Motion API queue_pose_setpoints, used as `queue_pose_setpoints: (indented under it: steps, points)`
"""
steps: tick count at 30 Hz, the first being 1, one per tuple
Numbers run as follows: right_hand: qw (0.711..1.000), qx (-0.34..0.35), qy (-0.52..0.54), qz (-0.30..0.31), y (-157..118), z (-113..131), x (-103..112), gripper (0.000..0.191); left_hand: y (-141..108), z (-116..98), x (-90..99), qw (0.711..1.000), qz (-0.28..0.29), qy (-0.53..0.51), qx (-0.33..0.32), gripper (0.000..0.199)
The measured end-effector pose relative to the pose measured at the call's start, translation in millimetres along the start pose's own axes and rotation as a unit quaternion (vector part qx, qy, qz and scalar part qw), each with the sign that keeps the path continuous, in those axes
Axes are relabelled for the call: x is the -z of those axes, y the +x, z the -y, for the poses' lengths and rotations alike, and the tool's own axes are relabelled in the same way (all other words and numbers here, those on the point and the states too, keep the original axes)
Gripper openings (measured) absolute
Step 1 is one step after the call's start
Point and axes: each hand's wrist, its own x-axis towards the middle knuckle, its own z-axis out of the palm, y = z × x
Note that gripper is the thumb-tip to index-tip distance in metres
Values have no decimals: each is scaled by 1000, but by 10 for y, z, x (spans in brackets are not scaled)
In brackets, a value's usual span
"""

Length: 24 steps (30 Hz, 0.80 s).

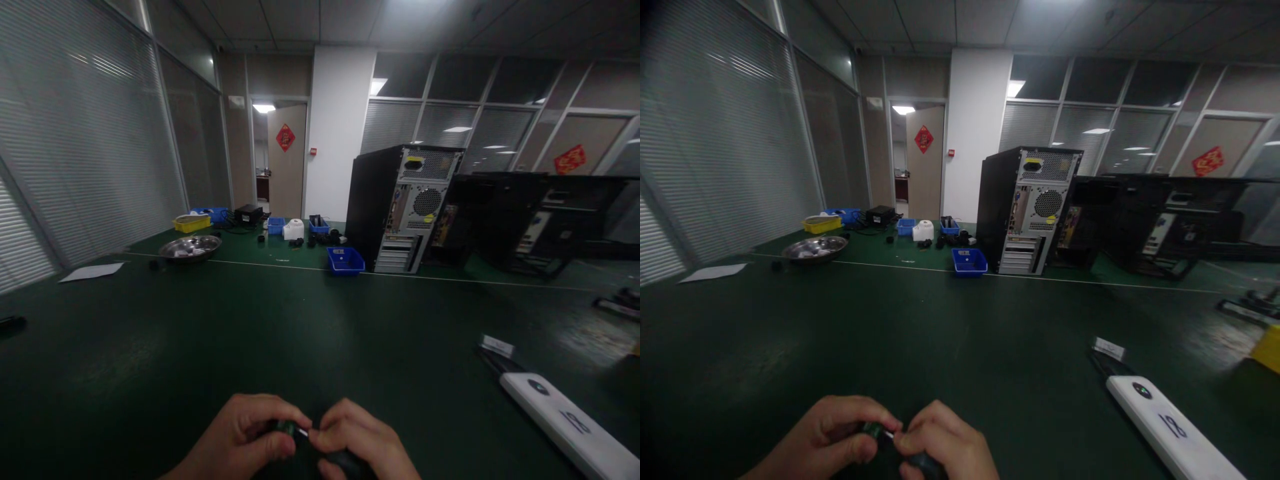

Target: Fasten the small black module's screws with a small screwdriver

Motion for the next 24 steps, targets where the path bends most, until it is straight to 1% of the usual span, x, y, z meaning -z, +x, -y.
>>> queue_pose_setpoints:
  steps: [4, 6, 8, 12, 14, 17, 19, 22, 24]
  points:
    - [1000, 14, 10, -10, 13, 5, -5, 22, 14, 56, -25, 995, 0, -92, 40, 19]
    - [1000, 21, 13, -17, 28, 13, -7, 20, 18, 62, -33, 992, 1, -116, 57, 20]
    - [999, 26, 18, -28, 44, 22, -11, 18, 14, 51, -35, 994, -4, -96, 48, 20]
    - [998, 28, 32, -51, 65, 45, -25, 18, -6, 22, -33, 1000, -21, 10, -11, 20]
    - [998, 29, 32, -55, 69, 55, -30, 18, -5, 27, -39, 1000, -27, -10, 0, 20]
    - [998, 29, 25, -57, 69, 53, -30, 19, 21, 60, -56, 994, -25, -97, 38, 24]
    - [998, 32, 23, -58, 63, 36, -24, 20, 42, 87, -62, 990, -21, -132, 52, 27]
    - [998, 38, 25, -53, 47, 0, -16, 21, 49, 112, -59, 988, -14, -140, 61, 29]
    - [998, 33, 23, -40, 36, -14, -16, 21, 35, 113, -56, 992, -10, -113, 56, 26]
